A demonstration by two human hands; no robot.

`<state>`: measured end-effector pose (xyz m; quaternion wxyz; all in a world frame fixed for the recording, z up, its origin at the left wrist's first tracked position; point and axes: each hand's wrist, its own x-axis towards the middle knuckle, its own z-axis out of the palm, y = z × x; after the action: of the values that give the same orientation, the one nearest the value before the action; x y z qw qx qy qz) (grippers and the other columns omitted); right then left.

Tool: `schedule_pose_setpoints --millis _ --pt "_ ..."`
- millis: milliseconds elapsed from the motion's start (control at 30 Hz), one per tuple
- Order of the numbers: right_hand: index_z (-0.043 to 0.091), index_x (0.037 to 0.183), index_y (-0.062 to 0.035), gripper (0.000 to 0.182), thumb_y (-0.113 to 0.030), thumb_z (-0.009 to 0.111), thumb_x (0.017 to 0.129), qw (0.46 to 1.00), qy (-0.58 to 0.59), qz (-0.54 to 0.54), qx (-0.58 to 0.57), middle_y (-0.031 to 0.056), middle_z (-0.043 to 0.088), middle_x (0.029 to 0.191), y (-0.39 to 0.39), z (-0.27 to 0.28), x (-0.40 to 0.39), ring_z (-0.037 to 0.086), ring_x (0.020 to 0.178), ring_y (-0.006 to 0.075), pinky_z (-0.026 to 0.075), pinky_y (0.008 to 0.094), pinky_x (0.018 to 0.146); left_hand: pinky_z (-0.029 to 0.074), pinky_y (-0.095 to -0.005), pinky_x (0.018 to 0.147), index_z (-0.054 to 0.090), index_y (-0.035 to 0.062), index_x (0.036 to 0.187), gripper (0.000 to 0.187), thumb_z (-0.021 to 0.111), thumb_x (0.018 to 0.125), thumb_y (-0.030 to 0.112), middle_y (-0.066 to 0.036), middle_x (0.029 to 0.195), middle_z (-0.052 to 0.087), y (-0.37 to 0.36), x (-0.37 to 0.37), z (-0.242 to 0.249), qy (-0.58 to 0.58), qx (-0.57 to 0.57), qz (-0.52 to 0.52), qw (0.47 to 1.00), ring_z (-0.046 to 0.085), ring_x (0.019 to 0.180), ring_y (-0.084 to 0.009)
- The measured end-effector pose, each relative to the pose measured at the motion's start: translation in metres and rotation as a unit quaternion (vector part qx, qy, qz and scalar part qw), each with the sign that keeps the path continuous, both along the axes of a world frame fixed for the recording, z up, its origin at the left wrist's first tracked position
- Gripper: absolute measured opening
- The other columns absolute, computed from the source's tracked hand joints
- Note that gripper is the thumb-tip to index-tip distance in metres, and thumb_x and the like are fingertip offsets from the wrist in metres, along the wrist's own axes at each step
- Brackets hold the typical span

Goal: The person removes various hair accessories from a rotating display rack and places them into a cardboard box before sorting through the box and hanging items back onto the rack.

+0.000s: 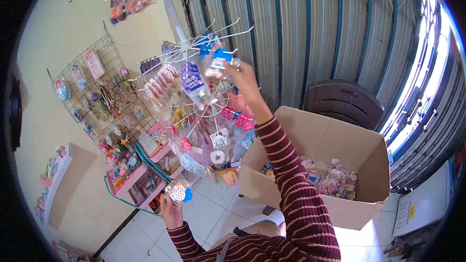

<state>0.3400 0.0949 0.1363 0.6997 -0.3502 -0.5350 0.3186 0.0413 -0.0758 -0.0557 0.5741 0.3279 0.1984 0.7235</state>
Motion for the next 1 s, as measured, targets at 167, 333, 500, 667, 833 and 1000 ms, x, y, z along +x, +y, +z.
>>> schedule_pose_setpoints --millis 167,333,500,667,833,1000 --pt "0.051 0.088 -0.0011 0.020 -0.018 0.054 0.078 0.993 -0.055 -0.101 0.039 -0.0005 0.051 0.070 -0.009 -0.025 -0.024 0.047 0.062 0.0065 0.037 0.0208 0.053 0.039 -0.0349 0.079 0.039 0.0054 0.081 0.010 0.048 0.079 0.010 -0.007 0.090 0.048 0.007 0.010 0.006 0.009 0.052 -0.021 0.998 0.048 0.089 -0.0172" --pt "0.047 0.087 -0.0012 0.018 -0.009 0.057 0.074 0.988 0.078 -0.067 0.119 0.0036 0.047 0.086 -0.094 -0.069 -0.078 0.048 0.069 0.0085 0.039 0.0201 0.055 0.040 -0.0274 0.073 0.038 0.0055 0.080 0.012 0.049 0.079 0.010 -0.005 0.087 0.047 -0.004 0.032 0.032 0.014 0.055 0.070 0.996 0.047 0.081 -0.0130" --pt "0.049 0.090 -0.0004 0.027 -0.010 0.062 0.069 0.968 -0.148 0.182 -0.090 0.0024 0.049 0.083 -0.143 -0.130 -0.121 0.048 0.074 0.0076 0.038 0.0200 0.062 0.040 -0.0286 0.076 0.035 0.0056 0.082 0.014 0.047 0.080 0.011 -0.007 0.089 0.047 -0.012 0.044 0.027 0.083 0.105 0.122 0.984 0.048 0.085 -0.0157" --pt "0.047 0.100 0.0005 0.034 -0.004 0.061 0.070 0.984 -0.073 0.151 -0.056 0.0038 0.052 0.082 -0.147 -0.149 -0.128 0.050 0.074 0.0082 0.040 0.0205 0.065 0.039 -0.0256 0.070 0.035 0.0047 0.079 0.017 0.050 0.079 0.014 -0.009 0.084 0.048 -0.011 0.047 0.010 0.195 0.099 0.180 0.959 0.047 0.078 -0.0129" --pt "0.040 0.111 -0.0001 0.048 0.002 0.061 0.068 0.979 0.076 0.166 -0.088 0.0044 0.051 0.082 -0.154 -0.127 -0.134 0.051 0.075 0.0100 0.041 0.0214 0.069 0.037 -0.0225 0.067 0.035 0.0039 0.075 0.016 0.050 0.077 0.009 -0.010 0.088 0.045 -0.015 0.059 0.016 0.244 0.121 0.235 0.933 0.044 0.076 -0.0114" --pt "0.034 0.113 -0.0009 0.054 0.008 0.059 0.066 0.948 0.204 0.203 -0.136 0.0061 0.052 0.084 -0.161 -0.134 -0.140 0.053 0.074 0.0120 0.043 0.0235 0.069 0.038 -0.0242 0.069 0.040 -0.0009 0.070 0.015 0.055 0.071 -0.001 -0.018 0.090 0.049 -0.012 0.061 0.010 0.304 0.155 0.314 0.886 0.049 0.076 -0.0154"
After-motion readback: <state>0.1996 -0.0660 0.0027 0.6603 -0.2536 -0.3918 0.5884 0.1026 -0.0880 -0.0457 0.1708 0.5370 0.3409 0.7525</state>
